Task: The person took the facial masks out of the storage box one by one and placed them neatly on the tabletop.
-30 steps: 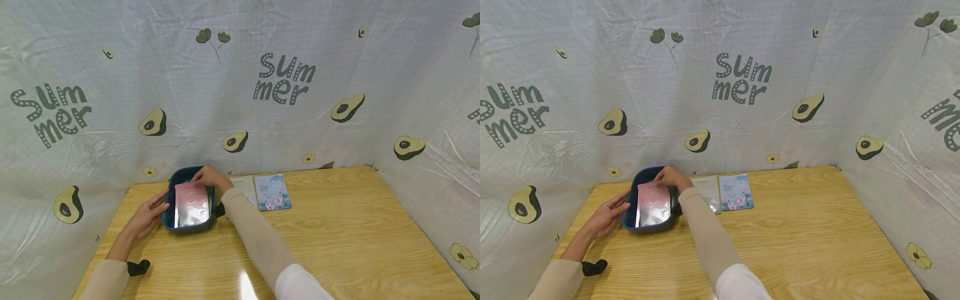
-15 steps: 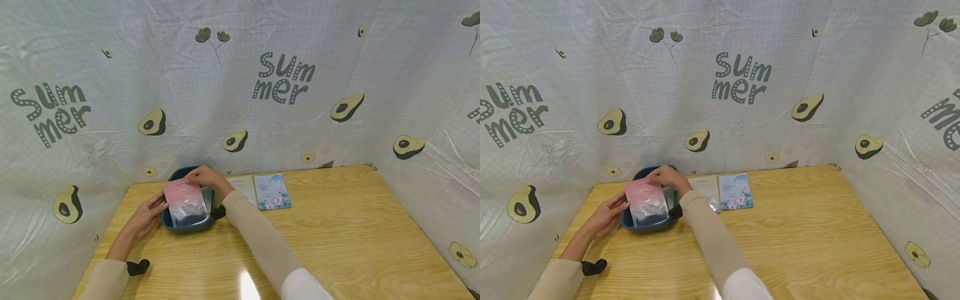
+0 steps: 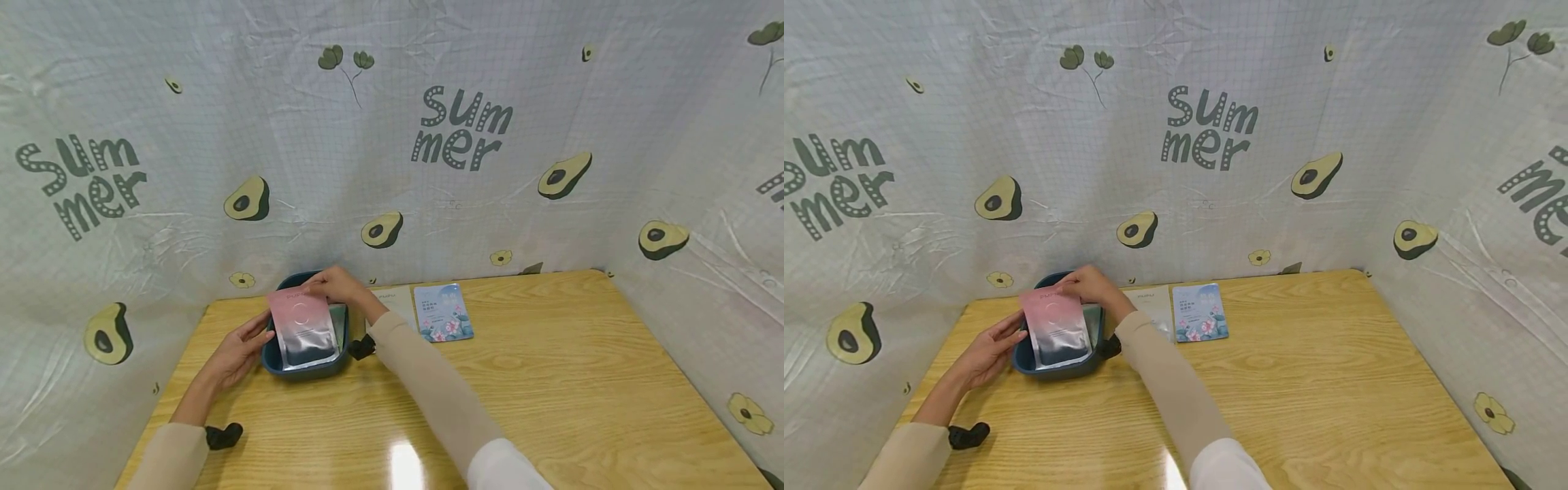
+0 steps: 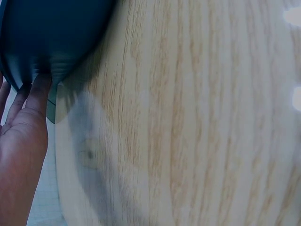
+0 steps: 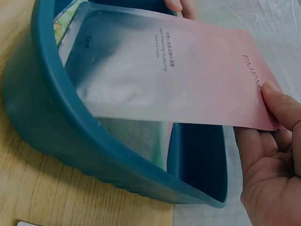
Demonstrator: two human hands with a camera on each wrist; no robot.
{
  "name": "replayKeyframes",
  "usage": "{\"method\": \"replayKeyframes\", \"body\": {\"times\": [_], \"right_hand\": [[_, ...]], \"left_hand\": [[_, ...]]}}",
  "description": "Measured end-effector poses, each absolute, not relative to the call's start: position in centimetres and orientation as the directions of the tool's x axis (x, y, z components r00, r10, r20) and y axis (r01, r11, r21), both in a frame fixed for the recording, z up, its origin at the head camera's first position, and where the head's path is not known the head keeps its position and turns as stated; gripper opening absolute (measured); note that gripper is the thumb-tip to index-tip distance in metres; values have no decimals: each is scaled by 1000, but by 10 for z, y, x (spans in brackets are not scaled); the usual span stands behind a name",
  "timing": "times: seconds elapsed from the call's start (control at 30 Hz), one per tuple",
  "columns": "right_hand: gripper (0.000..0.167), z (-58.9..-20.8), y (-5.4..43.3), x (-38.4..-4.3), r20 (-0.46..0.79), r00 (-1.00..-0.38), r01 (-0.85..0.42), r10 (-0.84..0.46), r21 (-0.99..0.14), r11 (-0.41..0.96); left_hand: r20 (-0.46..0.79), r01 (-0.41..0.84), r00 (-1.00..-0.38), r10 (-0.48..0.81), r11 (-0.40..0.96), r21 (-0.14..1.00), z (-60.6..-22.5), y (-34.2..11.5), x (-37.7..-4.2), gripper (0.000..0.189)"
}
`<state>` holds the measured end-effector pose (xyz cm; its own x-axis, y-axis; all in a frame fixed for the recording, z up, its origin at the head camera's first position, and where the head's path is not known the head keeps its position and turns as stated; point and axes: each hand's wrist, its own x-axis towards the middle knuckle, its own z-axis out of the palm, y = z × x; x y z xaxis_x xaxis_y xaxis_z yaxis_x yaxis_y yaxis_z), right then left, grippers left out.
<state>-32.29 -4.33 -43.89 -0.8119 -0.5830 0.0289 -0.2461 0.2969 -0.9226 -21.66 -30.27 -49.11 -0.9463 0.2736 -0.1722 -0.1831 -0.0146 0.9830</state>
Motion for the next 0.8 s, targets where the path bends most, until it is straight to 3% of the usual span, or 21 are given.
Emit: {"method": "replayKeyframes", "body": {"times": [0.23,0.63,0.8], "right_hand": [[20,-438,-36,-323,66,-808,-274,-586,-921,275],[23,-436,-27,-319,54,-816,-185,-575,-967,172],[24,-433,-26,-320,88,-804,-233,-588,-956,176]], "left_hand": [[-135,-162,-943,306,-66,985,-491,-302,-217,74],[-122,-153,-937,327,-70,986,-493,-302,-217,72],[-123,-154,-939,322,-72,985,-492,-301,-217,72]]}}
